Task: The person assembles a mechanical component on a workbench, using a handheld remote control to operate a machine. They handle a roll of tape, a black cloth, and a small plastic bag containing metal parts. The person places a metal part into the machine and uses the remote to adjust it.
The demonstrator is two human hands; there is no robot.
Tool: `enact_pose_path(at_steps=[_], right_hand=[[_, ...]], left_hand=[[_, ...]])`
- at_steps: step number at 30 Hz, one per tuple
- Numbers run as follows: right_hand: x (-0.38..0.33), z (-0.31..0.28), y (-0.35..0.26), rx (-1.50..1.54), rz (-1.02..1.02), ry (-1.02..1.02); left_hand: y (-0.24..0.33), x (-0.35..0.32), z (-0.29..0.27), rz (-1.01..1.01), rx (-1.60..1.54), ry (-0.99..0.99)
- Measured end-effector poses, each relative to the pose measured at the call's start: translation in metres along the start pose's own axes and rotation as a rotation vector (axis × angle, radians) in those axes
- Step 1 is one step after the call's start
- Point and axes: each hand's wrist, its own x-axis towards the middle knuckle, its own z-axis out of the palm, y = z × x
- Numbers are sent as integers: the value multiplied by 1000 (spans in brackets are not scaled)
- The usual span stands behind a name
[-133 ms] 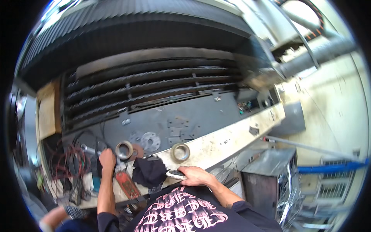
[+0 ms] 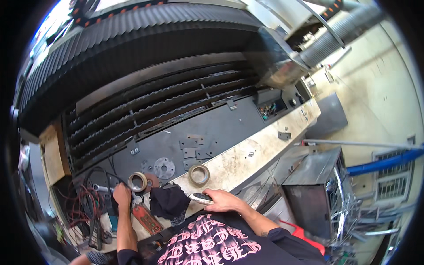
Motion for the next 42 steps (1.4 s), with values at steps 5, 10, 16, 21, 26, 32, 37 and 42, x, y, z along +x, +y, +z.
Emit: enact_pose_path(at_steps=[5, 10, 16, 21, 26, 32, 37, 42], right_hand=[[-28, 47, 87, 777, -36, 236], [-49, 33, 110, 1306, -24, 329], [-62, -26, 123, 1392, -144, 510], [-93, -80, 158, 1525, -456, 356], [-95, -127, 229, 1485, -502, 419], [-117, -176, 299, 1344, -556, 348], [-125, -202, 347, 1339, -601, 347], [-124, -202, 374, 1302, -596, 391]], left_hand=[[28, -14, -52, 42, -328, 581], [70, -36, -89, -81, -1478, 380], [280, -111, -123, -113, -1681, -252], [409, -141, -114, -64, -1937, -551], [515, -160, -113, -45, -1787, -503], [624, -175, -100, -77, -1586, -479], [688, -182, -98, -94, -1578, -505], [708, -182, -89, -110, -1532, -554]])
